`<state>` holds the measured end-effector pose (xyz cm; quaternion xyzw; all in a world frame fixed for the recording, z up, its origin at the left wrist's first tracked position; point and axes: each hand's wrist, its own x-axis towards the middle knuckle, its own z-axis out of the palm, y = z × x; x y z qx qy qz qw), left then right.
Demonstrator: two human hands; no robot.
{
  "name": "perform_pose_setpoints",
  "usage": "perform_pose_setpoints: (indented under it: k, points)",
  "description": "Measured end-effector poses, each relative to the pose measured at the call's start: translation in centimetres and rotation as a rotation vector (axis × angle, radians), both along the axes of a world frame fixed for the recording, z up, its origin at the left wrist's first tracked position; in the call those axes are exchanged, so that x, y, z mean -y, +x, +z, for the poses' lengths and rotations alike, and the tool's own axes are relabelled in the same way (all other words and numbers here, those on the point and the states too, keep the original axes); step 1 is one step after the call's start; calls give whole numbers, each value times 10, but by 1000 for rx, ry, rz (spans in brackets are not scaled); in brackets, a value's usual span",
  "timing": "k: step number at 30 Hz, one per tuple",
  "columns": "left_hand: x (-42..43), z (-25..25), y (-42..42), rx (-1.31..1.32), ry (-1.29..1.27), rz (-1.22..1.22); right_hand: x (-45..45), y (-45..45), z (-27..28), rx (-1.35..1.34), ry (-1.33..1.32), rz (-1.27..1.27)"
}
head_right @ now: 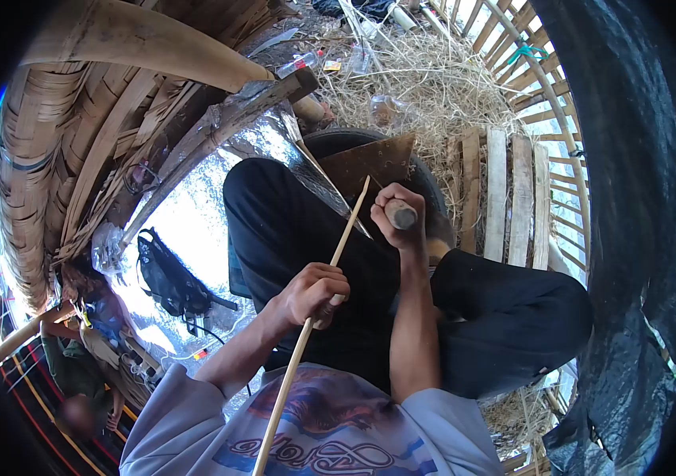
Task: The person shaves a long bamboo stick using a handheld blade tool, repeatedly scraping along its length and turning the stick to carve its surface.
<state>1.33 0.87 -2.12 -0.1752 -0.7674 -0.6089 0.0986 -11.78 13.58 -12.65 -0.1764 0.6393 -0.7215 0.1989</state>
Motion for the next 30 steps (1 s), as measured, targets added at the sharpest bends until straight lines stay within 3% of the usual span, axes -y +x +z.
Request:
perform_pose_setpoints:
  k: [3,6,10,19,22,30]
  points:
    - [0,0,2,11,-12,13,-1,-3,-4,86,-34,-8]
    - [6,-5,2,10,18,45,-7,-3,17,-24,-9,-9]
    - [7,-7,6,-32,125,189,7,2,5,-60,81,23]
    - [10,-2,11,25,193,563,-6,6,29,129,-87,-115]
    - [18,-3,7,-13,347,544,-2,2,14,58,-11,-118]
    - [24,-9,11,-32,340,725,-7,8,23,101,-106,-199]
